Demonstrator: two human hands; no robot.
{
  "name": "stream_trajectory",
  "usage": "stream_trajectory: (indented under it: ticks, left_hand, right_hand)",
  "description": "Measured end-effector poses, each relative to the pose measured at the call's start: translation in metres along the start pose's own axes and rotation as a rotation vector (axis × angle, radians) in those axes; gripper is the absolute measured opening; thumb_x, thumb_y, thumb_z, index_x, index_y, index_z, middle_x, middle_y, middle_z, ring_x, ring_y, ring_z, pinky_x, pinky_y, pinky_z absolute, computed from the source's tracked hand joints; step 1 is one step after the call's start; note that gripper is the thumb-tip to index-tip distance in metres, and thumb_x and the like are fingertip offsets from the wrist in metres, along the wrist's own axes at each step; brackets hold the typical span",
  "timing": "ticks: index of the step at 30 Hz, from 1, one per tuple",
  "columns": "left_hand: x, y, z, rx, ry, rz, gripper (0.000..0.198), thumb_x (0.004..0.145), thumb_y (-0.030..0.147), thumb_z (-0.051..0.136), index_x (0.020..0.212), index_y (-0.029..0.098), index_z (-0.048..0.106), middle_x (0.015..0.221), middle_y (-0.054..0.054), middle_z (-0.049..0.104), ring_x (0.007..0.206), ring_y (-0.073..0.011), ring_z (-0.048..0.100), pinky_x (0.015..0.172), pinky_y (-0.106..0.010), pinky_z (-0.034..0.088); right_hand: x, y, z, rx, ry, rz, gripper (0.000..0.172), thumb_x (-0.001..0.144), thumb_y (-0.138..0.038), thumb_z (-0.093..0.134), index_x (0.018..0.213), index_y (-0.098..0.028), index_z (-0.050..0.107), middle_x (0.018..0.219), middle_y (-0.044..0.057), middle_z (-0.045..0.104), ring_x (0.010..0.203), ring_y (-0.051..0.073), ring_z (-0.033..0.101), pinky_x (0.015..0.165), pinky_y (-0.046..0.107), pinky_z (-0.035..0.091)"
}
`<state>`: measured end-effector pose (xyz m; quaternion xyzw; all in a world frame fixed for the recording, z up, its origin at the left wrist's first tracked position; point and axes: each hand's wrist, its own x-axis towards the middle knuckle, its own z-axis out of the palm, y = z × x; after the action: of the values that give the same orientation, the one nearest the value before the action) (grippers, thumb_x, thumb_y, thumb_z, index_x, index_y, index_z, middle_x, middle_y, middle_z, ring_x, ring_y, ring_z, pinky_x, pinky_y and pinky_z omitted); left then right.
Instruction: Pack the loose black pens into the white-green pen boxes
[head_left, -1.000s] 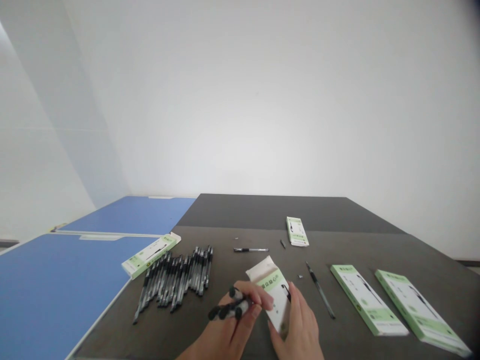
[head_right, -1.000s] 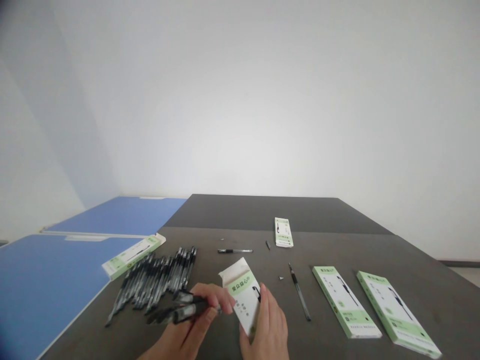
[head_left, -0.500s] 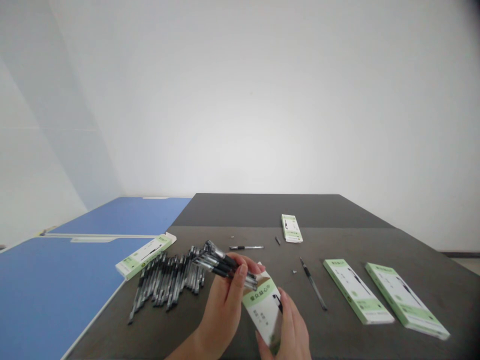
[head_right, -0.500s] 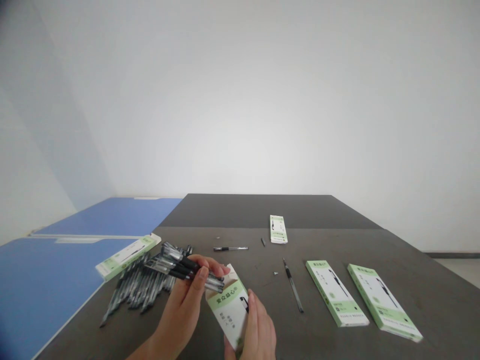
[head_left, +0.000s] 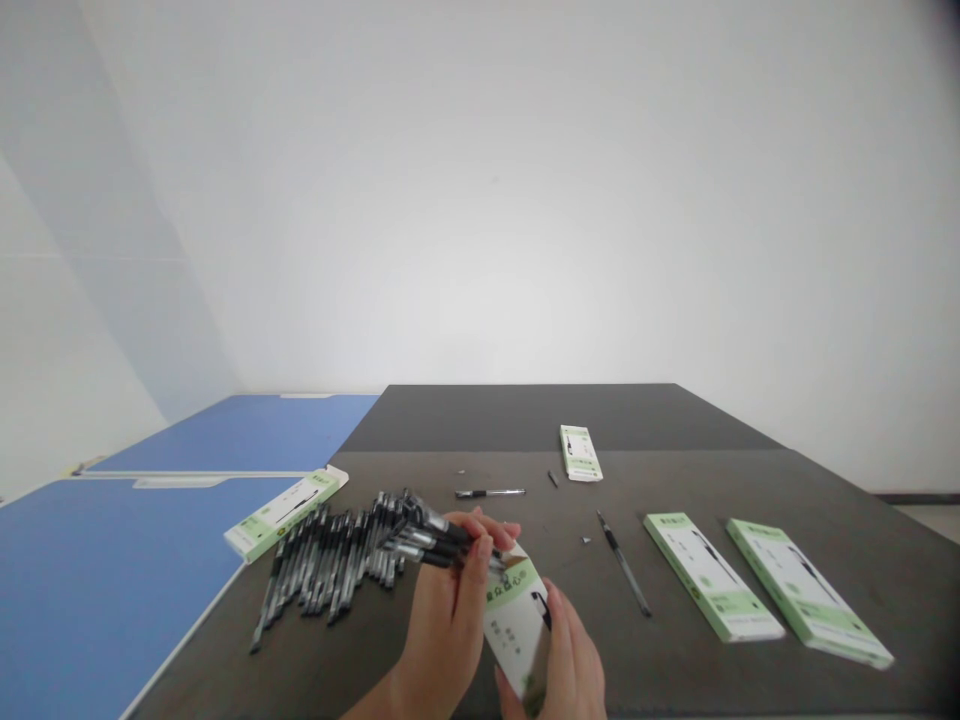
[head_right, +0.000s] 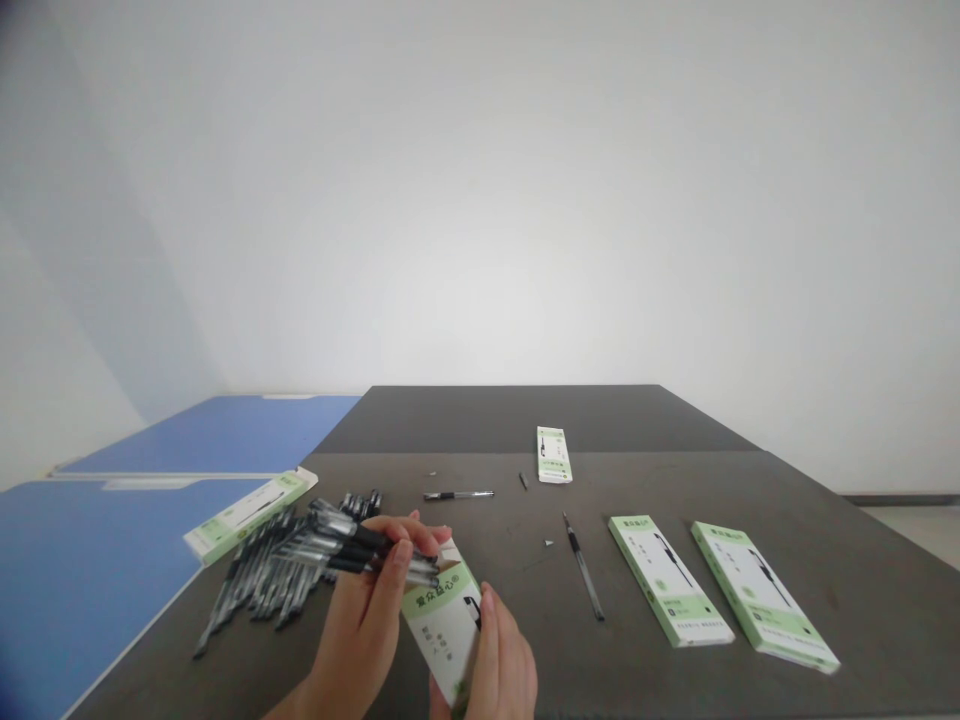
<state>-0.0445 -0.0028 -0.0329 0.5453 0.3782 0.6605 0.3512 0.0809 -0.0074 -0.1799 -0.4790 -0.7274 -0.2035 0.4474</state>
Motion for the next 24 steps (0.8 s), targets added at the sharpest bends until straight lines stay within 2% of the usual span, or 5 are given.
stream_trajectory:
  ticks: [3,8,14,20,24]
  left_hand:
    - [0.004,0.0,-0.002,0.072,0.049,-0.018,0.016,0.095,0.03,0.046,0.085,0.021,0.055,0.094,-0.002,0.065,0.097,-0.0176,0.063,0.091,-0.03,0.047]
    - [0.008,-0.004,-0.002,0.074,0.112,-0.02,0.017,0.093,0.033,0.048,0.083,0.022,0.055,0.095,-0.002,0.067,0.096,-0.0194,0.065,0.09,-0.032,0.047]
    - [0.002,-0.01,0.002,0.174,0.04,-0.142,0.02,0.091,0.036,0.052,0.083,0.02,0.061,0.1,-0.006,0.071,0.101,-0.0225,0.065,0.089,-0.032,0.047]
    - [0.01,0.007,0.004,0.1,0.032,-0.283,0.023,0.089,0.039,0.054,0.097,0.019,0.061,0.094,-0.007,0.074,0.101,-0.0241,0.065,0.083,-0.034,0.051]
    - [0.016,0.006,0.001,0.221,-0.034,-0.228,0.017,0.084,0.035,0.06,0.092,0.02,0.067,0.09,-0.008,0.075,0.099,-0.0262,0.066,0.089,-0.04,0.049]
  right_hand:
    - [-0.001,-0.003,0.0,0.042,0.0,0.086,0.086,0.077,-0.031,0.053,0.15,-0.004,0.015,0.117,0.026,0.06,0.1,0.039,0.064,0.072,0.049,0.056]
    - [-0.002,-0.001,0.001,0.057,0.024,0.062,0.089,0.076,-0.03,0.056,0.15,-0.007,0.013,0.116,0.025,0.06,0.1,0.037,0.063,0.071,0.047,0.057]
    - [0.003,-0.009,0.002,0.108,0.023,0.198,0.081,0.078,-0.029,0.052,0.149,-0.009,0.016,0.123,0.026,0.054,0.107,0.041,0.058,0.076,0.054,0.053]
    - [0.007,-0.017,0.0,0.186,0.022,0.289,0.077,0.08,-0.028,0.052,0.147,-0.009,0.018,0.127,0.027,0.05,0.111,0.042,0.054,0.08,0.057,0.05]
    - [0.011,-0.022,-0.001,0.204,0.057,0.327,0.074,0.082,-0.03,0.051,0.147,-0.013,0.019,0.129,0.026,0.049,0.115,0.043,0.051,0.084,0.059,0.047]
